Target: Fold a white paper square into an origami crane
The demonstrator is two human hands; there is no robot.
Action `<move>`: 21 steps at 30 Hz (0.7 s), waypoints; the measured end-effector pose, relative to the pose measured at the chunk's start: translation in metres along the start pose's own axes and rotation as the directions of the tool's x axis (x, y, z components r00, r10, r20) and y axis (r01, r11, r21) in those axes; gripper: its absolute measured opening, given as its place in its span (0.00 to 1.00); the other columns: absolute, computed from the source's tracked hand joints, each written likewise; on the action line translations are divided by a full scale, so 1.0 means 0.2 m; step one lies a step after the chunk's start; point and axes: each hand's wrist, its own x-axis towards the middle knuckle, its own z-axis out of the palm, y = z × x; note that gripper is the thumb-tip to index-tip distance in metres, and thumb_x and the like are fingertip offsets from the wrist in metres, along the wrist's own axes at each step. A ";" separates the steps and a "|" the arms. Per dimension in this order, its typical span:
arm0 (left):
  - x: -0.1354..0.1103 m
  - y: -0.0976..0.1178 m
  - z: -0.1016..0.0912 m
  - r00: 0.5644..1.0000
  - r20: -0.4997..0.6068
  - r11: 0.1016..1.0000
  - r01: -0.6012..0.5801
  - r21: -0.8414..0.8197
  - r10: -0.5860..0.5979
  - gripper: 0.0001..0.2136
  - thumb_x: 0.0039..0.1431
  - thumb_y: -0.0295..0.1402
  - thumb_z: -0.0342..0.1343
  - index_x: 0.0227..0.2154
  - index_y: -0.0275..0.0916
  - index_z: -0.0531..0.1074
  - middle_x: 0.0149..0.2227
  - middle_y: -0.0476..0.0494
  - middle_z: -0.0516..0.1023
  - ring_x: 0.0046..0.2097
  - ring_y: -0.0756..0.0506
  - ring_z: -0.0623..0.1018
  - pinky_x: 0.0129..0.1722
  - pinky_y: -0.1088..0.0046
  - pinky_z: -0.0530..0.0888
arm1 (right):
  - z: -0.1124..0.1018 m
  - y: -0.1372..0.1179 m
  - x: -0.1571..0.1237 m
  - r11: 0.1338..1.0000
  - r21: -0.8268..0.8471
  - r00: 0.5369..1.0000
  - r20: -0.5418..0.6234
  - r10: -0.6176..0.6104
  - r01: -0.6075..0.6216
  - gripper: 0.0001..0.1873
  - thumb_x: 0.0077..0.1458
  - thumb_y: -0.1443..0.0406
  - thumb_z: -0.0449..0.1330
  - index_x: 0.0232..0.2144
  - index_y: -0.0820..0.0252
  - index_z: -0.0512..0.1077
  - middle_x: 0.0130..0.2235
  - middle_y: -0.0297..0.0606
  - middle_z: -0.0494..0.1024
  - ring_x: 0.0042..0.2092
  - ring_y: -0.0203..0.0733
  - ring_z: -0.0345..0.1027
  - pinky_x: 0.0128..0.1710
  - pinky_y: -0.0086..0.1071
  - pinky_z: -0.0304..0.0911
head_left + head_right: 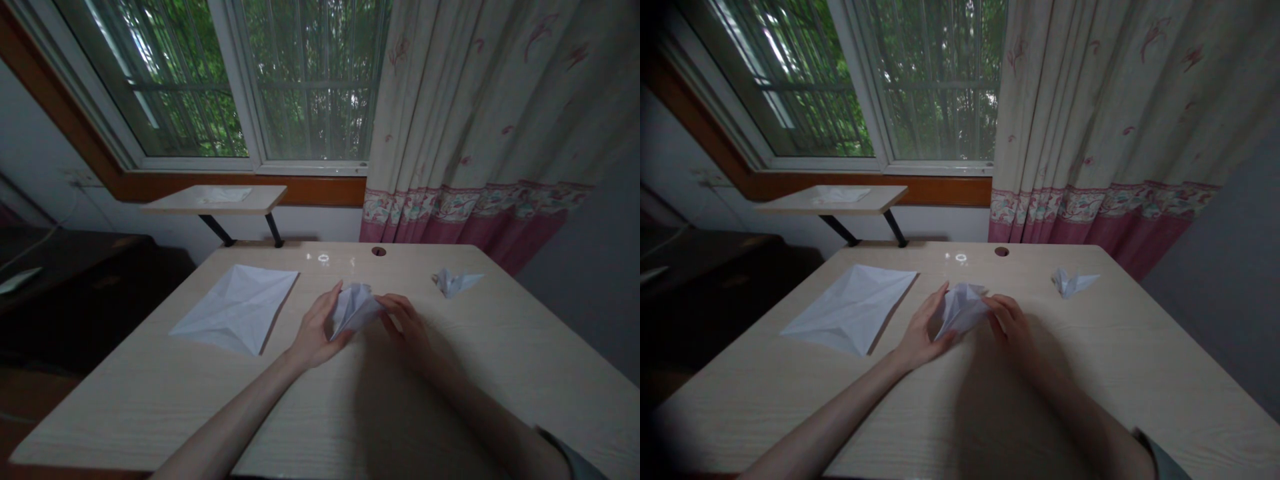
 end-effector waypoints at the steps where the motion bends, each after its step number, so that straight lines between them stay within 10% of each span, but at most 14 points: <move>1: 0.00 0.00 0.01 1.000 -0.020 1.000 0.005 -0.004 -0.005 0.39 0.58 0.35 0.59 0.69 0.45 0.46 0.61 0.35 0.67 0.59 0.36 0.71 0.57 0.52 0.71 | 0.00 0.00 0.00 1.000 -0.002 1.000 -0.001 -0.005 0.005 0.24 0.65 0.70 0.52 0.61 0.45 0.62 0.48 0.41 0.73 0.50 0.46 0.71 0.48 0.43 0.73; 10: -0.02 -0.01 0.04 0.981 -0.144 0.990 0.119 -0.074 -0.129 0.14 0.63 0.33 0.57 0.52 0.41 0.71 0.44 0.42 0.79 0.44 0.45 0.80 0.45 0.68 0.78 | -0.03 -0.03 0.01 0.997 -0.077 0.999 -0.046 -0.015 0.011 0.24 0.64 0.70 0.55 0.59 0.44 0.64 0.48 0.41 0.72 0.50 0.47 0.69 0.48 0.45 0.71; 21: -0.01 0.01 0.00 0.957 -0.133 0.963 -0.247 0.107 0.260 0.13 0.66 0.24 0.52 0.49 0.42 0.74 0.48 0.40 0.75 0.49 0.45 0.76 0.48 0.66 0.76 | -0.02 -0.04 0.02 0.968 -0.247 0.990 -0.115 -0.081 0.050 0.20 0.63 0.66 0.58 0.56 0.51 0.65 0.51 0.43 0.71 0.53 0.50 0.66 0.52 0.47 0.62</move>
